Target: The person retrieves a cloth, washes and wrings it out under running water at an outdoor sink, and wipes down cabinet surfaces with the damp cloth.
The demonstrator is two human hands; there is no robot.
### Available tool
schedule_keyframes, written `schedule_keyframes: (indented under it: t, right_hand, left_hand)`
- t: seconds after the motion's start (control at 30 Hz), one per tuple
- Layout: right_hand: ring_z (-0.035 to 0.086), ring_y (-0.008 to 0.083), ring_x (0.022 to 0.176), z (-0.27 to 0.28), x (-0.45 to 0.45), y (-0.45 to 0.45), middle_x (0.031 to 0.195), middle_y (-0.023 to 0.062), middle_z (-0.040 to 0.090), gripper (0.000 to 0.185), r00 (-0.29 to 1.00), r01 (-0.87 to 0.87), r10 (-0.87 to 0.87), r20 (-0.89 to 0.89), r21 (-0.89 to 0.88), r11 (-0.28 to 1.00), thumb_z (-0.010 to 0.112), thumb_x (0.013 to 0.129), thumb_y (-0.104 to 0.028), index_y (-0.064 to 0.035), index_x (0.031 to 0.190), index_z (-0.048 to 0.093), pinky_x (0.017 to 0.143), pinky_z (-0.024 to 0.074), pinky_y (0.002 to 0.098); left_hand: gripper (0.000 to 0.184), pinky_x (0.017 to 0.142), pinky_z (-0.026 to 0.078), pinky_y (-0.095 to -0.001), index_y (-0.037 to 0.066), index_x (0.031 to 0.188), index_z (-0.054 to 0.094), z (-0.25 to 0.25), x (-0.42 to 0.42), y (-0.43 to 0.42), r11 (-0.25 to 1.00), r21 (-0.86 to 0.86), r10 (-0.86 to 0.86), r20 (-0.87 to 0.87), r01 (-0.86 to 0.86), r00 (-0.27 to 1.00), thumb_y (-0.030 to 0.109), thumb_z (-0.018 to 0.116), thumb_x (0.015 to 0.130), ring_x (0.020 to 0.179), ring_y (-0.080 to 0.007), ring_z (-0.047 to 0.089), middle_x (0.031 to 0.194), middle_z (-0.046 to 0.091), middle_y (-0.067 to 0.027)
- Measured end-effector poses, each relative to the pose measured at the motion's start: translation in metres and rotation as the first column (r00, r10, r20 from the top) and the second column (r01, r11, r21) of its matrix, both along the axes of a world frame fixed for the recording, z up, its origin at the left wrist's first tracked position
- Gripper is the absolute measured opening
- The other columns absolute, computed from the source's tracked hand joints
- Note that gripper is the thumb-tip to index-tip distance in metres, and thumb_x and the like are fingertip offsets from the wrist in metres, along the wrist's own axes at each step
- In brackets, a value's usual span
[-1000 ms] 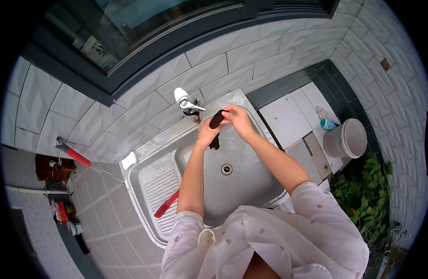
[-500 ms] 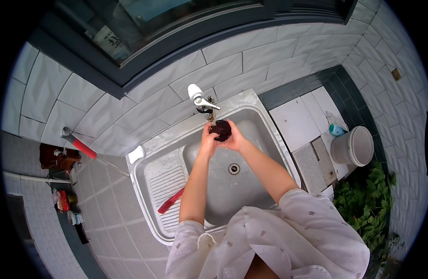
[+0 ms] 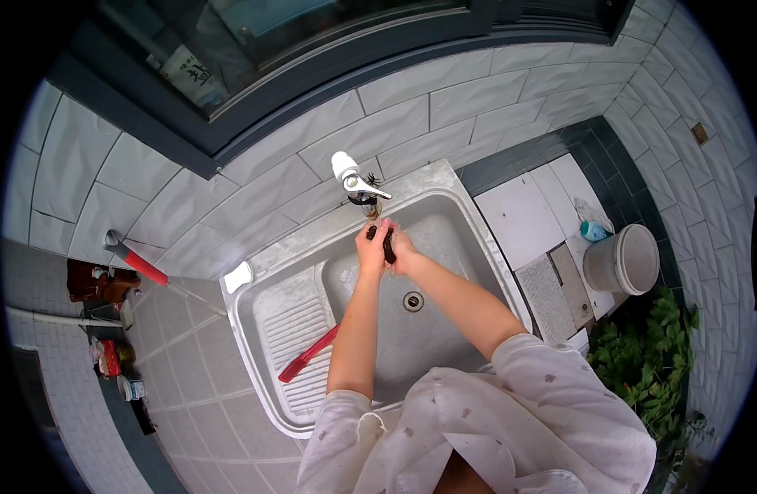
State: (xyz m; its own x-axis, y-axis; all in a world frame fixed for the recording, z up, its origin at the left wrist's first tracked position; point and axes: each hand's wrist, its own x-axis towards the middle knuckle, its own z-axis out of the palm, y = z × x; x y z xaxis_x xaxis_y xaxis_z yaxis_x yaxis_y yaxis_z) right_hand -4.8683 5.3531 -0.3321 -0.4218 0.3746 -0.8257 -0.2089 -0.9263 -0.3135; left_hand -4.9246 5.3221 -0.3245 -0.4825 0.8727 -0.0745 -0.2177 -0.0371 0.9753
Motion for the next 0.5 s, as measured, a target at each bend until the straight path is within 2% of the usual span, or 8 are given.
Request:
schedule_keyframes:
  t: [0.03, 0.07, 0.1, 0.17, 0.3, 0.4, 0.47, 0.5]
  right_hand:
    - [0.057, 0.0173, 0.065, -0.001, -0.001, 0.0, 0.075, 0.0044, 0.059, 0.04, 0.981, -0.028, -0.002, 0.195, 0.15, 0.988, 0.035, 0.081, -0.047, -0.0137, 0.087, 0.057, 0.053, 0.0456, 0.0318]
    - [0.057, 0.0173, 0.065, -0.002, -0.001, 0.0, 0.075, 0.0044, 0.059, 0.04, 0.98, -0.024, -0.006, 0.197, 0.148, 0.989, 0.035, 0.081, -0.047, -0.0137, 0.087, 0.057, 0.053, 0.0456, 0.0318]
    - [0.057, 0.0243, 0.069, -0.003, -0.001, 0.001, 0.077, 0.0107, 0.059, 0.043, 0.916, -0.131, -0.005, 0.4, 0.313, 0.941, 0.035, 0.082, -0.045, -0.0094, 0.087, 0.058, 0.057, 0.0456, 0.0353]
    - [0.055, 0.0375, 0.075, 0.001, 0.007, -0.001, 0.084, 0.0231, 0.057, 0.043, 0.719, -0.431, -0.162, 0.675, 0.617, 0.658, 0.037, 0.081, -0.038, -0.0019, 0.087, 0.059, 0.063, 0.0428, 0.0407]
    - [0.052, 0.0422, 0.077, 0.011, 0.013, 0.002, 0.08, 0.0274, 0.055, 0.039, 0.697, -0.353, -0.206, 0.687, 0.578, 0.735, 0.04, 0.077, -0.032, 0.0021, 0.079, 0.059, 0.069, 0.0398, 0.0415]
    - [0.053, 0.041, 0.077, 0.02, 0.023, 0.001, 0.076, 0.0273, 0.055, 0.035, 0.737, -0.407, -0.24, 0.632, 0.699, 0.588, 0.043, 0.075, -0.027, 0.0039, 0.079, 0.059, 0.068, 0.0406, 0.0421]
    - [0.054, 0.0404, 0.069, 0.023, 0.027, 0.003, 0.071, 0.0251, 0.055, 0.031, 0.78, -0.425, -0.317, 0.54, 0.828, 0.365, 0.045, 0.074, -0.025, 0.0036, 0.074, 0.058, 0.062, 0.0417, 0.0431]
    - [0.054, 0.0404, 0.069, 0.023, 0.027, 0.007, 0.071, 0.0251, 0.055, 0.031, 0.78, -0.427, -0.314, 0.541, 0.827, 0.365, 0.045, 0.074, -0.025, 0.0036, 0.074, 0.058, 0.062, 0.0417, 0.0431]
  left_hand:
    - [0.013, 0.059, 0.043, -0.0267, -0.001, 0.077, 0.054, 0.007, 0.005, 0.003, 0.995, -0.042, 0.093, 0.175, -0.087, 0.98, 0.011, 0.058, 0.075, 0.061, -0.0163, 0.053, 0.069, 0.056, -0.0081]
    - [0.013, 0.057, 0.044, -0.0279, -0.002, 0.073, 0.053, 0.01, 0.007, 0.006, 0.982, -0.099, 0.188, 0.34, -0.163, 0.921, 0.01, 0.056, 0.075, 0.061, -0.0168, 0.054, 0.069, 0.056, -0.0086]
    - [0.011, 0.056, 0.045, -0.0297, -0.001, 0.07, 0.051, 0.009, 0.007, 0.011, 0.971, -0.145, 0.23, 0.37, -0.189, 0.9, 0.008, 0.053, 0.075, 0.061, -0.0181, 0.054, 0.066, 0.054, -0.0088]
    - [0.01, 0.055, 0.045, -0.0295, -0.002, 0.071, 0.051, 0.009, 0.008, 0.016, 0.968, -0.168, 0.239, 0.423, -0.184, 0.874, 0.008, 0.053, 0.075, 0.059, -0.0184, 0.053, 0.064, 0.053, -0.0089]
    - [0.011, 0.056, 0.045, -0.0301, -0.001, 0.068, 0.049, 0.005, 0.005, 0.027, 0.938, -0.311, 0.289, 0.456, -0.153, 0.842, 0.008, 0.048, 0.075, 0.058, -0.0201, 0.051, 0.062, 0.05, -0.0088]
    - [0.015, 0.06, 0.045, -0.0321, 0.001, 0.066, 0.048, -0.013, 0.0, 0.033, 0.949, -0.289, 0.3, 0.695, -0.128, 0.653, 0.011, 0.042, 0.075, 0.062, -0.0211, 0.051, 0.062, 0.047, -0.0075]
    - [0.015, 0.062, 0.045, -0.0336, 0.003, 0.067, 0.047, -0.005, 0.002, 0.032, 0.935, -0.34, 0.319, 0.681, -0.102, 0.659, 0.013, 0.038, 0.075, 0.066, -0.0217, 0.051, 0.063, 0.046, -0.0069]
    - [0.012, 0.063, 0.045, -0.0341, 0.004, 0.067, 0.045, -0.002, 0.002, 0.03, 0.956, -0.27, 0.283, 0.739, -0.116, 0.611, 0.013, 0.04, 0.074, 0.065, -0.0217, 0.051, 0.064, 0.047, -0.0066]
